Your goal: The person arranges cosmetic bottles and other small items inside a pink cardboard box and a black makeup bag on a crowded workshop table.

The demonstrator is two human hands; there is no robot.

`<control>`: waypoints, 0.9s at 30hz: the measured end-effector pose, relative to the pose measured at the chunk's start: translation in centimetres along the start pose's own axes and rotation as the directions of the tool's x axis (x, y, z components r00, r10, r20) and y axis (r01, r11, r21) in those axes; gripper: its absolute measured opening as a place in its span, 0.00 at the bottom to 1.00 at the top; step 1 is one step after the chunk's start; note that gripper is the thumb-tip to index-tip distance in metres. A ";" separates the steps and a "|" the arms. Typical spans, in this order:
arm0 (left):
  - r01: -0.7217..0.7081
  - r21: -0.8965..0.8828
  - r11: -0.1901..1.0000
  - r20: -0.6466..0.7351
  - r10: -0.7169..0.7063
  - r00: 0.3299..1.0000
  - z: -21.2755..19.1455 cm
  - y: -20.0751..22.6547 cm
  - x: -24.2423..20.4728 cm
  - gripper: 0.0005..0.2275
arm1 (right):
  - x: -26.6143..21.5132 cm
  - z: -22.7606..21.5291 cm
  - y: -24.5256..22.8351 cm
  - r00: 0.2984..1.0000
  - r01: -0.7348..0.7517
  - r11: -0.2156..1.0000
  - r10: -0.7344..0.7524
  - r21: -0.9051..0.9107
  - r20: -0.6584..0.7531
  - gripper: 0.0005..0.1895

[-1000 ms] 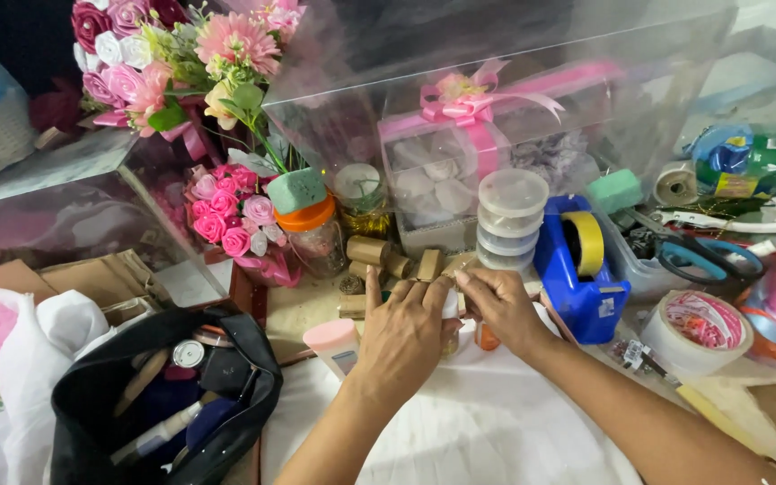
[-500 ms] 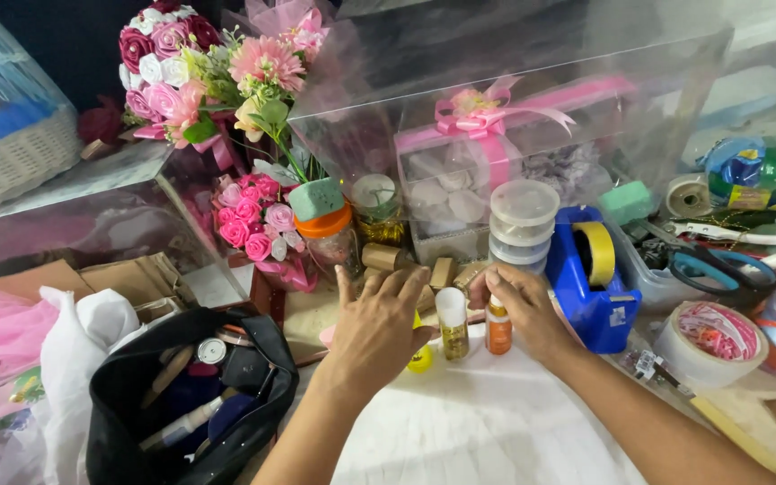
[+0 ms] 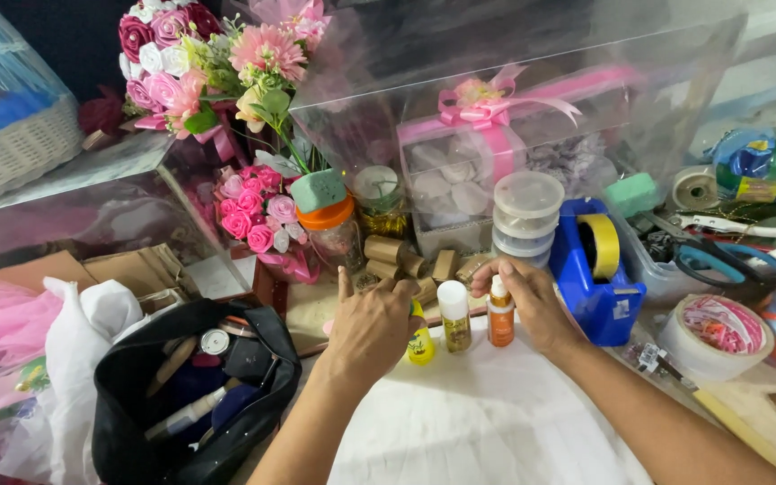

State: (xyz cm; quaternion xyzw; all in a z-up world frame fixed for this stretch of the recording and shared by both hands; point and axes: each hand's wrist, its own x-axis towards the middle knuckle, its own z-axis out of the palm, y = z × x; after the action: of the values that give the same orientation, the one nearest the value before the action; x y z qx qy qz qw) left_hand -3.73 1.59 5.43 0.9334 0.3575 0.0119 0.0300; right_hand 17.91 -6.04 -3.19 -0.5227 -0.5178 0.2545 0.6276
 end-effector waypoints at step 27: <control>-0.618 0.162 0.770 -0.570 0.584 0.578 6.1 6.4 -4.6 0.13 | -16.7 -7.8 -2.6 0.790 0.372 0.333 0.375 -0.866 0.484 0.10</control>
State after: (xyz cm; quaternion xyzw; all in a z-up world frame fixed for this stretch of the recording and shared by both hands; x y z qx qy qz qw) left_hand -2.63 -6.50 -0.21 0.9451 0.0105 0.3204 -0.0632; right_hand 18.86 -24.33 -6.53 -0.6722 -0.7378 0.0616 0.0007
